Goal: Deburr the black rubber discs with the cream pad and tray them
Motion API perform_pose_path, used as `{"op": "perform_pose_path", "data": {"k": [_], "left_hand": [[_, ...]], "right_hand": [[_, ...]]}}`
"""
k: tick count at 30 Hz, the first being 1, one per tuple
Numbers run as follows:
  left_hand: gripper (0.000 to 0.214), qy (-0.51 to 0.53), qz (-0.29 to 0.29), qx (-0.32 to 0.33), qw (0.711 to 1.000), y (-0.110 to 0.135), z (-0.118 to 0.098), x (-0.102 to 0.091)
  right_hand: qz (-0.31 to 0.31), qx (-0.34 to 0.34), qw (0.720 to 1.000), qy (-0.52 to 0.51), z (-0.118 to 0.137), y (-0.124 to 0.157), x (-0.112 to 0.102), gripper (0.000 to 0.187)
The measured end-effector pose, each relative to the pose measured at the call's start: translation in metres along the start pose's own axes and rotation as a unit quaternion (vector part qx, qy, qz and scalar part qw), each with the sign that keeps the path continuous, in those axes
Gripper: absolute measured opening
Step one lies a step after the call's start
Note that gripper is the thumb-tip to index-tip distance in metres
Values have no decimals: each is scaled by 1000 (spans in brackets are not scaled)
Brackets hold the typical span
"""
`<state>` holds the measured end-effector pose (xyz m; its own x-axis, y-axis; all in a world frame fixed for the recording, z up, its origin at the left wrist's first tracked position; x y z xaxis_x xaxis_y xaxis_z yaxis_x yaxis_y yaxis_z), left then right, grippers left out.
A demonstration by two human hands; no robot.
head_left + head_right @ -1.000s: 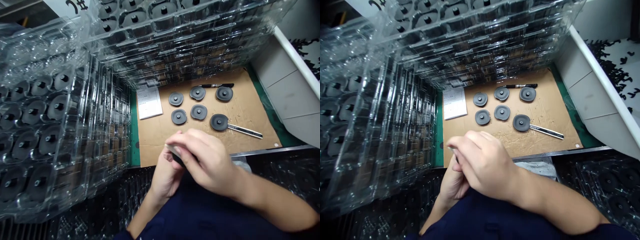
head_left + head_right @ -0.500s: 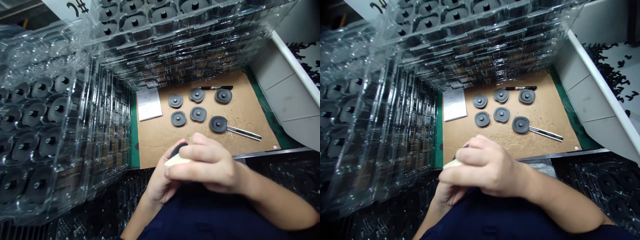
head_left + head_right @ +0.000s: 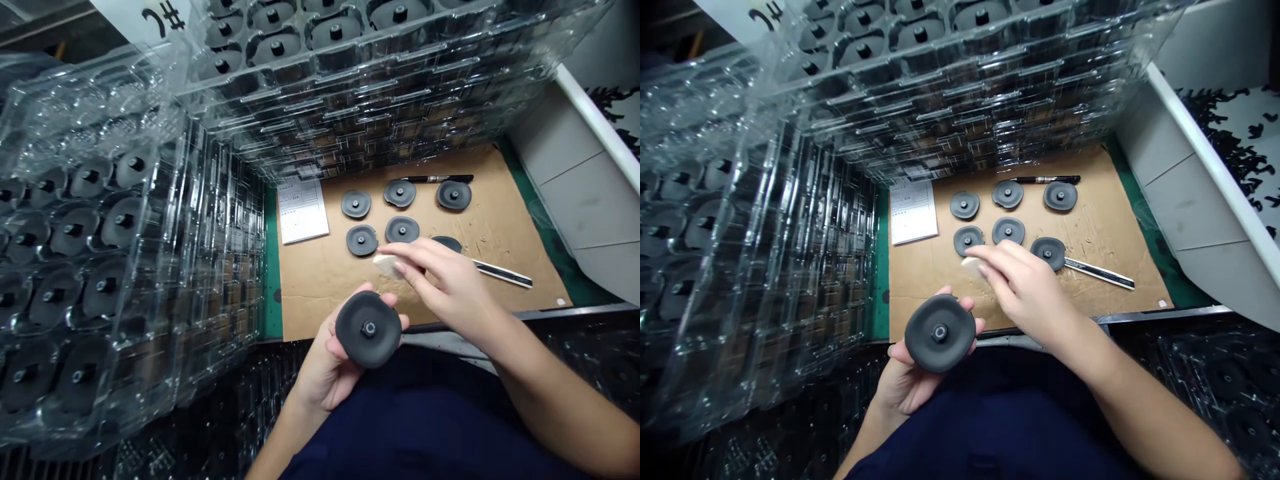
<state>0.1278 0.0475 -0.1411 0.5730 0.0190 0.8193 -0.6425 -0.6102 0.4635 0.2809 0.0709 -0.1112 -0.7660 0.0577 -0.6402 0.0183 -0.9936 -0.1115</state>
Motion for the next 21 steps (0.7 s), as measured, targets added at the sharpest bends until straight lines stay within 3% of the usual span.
{"op": "perform_pose_path", "data": {"k": [4,8,11,14,16,18,20,21], "left_hand": [[59,28,-9,2,1000,0,2,-6],[62,35,-16,-11,999,-1,2,-8],[65,28,-11,-20,999,-1,0,-6],[67,21,-1,-24,1000,-2,2,-3],[69,13,-3,-20,1000,-3,4,-2],[68,4,-26,-19,999,-4,7,-4],[63,-2,-56,-18,998,-5,8,-7],[60,-2,-68,-19,997,-5,8,-8]], "right_hand": [[80,80,992,-48,-28,32,31,28],[143,98,981,-82,-42,61,56,28],[119,111,985,-62,-45,60,44,26],[9,118,993,-27,-28,46,6,24],[-81,65,995,2,0,37,-18,27],[-115,-52,992,29,32,29,-26,32],[-75,-156,984,43,54,22,-19,28],[-40,-171,983,53,57,19,-13,26]]}}
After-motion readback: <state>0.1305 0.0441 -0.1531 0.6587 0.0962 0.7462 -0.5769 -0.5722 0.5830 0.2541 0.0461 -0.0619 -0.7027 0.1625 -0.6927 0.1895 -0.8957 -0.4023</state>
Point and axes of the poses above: each hand's wrist, its own y-axis away from the middle knuckle, its own x-axis out of the palm, z = x × y, the point moved 5 cm from there along -y, towards the middle knuckle, and after that the axes turned 4 degrees about y, right-handed, at the moved point
